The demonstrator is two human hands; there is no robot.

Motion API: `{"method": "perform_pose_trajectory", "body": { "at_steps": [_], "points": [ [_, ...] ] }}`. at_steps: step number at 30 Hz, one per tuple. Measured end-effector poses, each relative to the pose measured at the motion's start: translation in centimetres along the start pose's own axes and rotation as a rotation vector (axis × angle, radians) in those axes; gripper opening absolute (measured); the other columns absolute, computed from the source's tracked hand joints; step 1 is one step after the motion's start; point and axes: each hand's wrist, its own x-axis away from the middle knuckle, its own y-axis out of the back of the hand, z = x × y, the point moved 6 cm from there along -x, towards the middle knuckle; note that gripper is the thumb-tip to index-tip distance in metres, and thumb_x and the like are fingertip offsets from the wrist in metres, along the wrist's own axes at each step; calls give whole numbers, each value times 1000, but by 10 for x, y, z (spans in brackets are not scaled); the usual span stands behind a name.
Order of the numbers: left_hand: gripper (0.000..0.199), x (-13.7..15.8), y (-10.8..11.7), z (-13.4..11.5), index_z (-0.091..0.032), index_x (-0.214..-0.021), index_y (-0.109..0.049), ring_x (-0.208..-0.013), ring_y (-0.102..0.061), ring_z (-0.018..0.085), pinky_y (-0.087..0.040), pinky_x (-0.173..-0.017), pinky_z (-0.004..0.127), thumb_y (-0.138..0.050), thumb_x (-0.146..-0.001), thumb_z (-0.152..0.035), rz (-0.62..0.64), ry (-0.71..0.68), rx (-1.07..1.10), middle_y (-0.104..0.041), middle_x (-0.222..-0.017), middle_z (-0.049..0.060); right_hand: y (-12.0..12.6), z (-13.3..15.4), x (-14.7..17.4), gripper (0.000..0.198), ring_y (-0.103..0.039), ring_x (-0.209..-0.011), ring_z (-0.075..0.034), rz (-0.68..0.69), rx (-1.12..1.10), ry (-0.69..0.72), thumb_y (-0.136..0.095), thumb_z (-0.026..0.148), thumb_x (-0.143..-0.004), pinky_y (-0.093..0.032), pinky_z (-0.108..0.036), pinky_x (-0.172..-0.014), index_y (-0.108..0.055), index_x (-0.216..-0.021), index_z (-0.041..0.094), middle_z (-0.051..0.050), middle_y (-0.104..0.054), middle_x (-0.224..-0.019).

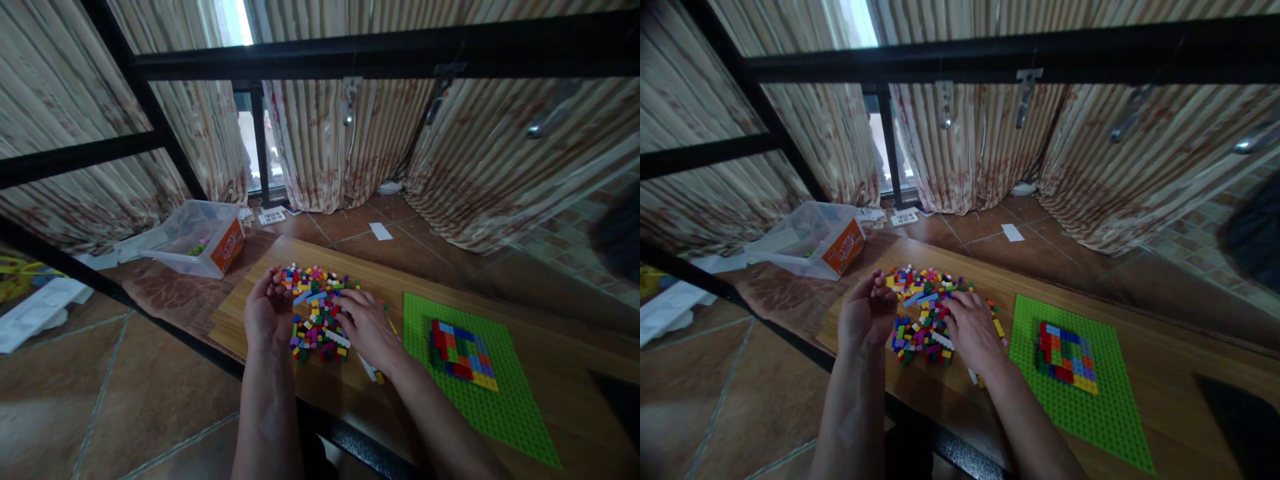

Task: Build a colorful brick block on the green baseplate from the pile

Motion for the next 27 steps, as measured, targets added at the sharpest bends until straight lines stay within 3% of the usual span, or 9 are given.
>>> {"method": "perform_pose_trajectory", "body": {
  "at_steps": [6, 9, 14, 20, 27],
  "points": [
    [10, -3, 10, -13, -13, -76, -58, -38, -40, 0, -36, -40, 12, -54, -83, -7, -37, -32, 62, -49, -56, -7, 12, 4, 32, 25, -55, -114, -26, 29, 17, 44, -52, 19, -92, -44, -46, -97, -70, -109, 23, -9, -65, -121],
    [10, -4, 14, -19, -13, -77, -58, -38, -39, 0, -35, -40, 12, -54, -83, -6, -74, -57, 84, -49, -55, -7, 22, 9, 31, 22, -57, -112, -25, 32, 21, 46, -54, 21, -92, -43, -46, -97, -71, -104, 24, -8, -66, -120],
    [9, -6, 20, -25, -13, -80, -58, -39, -41, 1, -37, -41, 12, -53, -84, -7, -115, -96, 125, -49, -56, -7, 19, 22, -16, 21, -60, -105, -21, -23, -59, -2, -53, 23, -92, -42, -39, -97, -70, -104, 22, -6, -69, -110],
    [10, -8, 24, -33, -12, -80, -57, -39, -40, 1, -35, -40, 12, -51, -85, -6, -143, -125, 151, -48, -57, -7, -26, 44, -87, 27, -59, -108, -23, 44, -21, -37, -54, 25, -91, -40, -35, -96, -66, -114, 16, -11, -69, -111],
    [9, -12, 28, -38, -12, -80, -57, -39, -39, 1, -35, -42, 12, -51, -83, -5, -140, -126, 158, -47, -57, -7, -52, 52, -108, 20, -58, -106, -26, 210, 95, 13, -57, 26, -89, -40, -37, -94, -71, -102, 20, -10, -69, -109]
  ]
}}
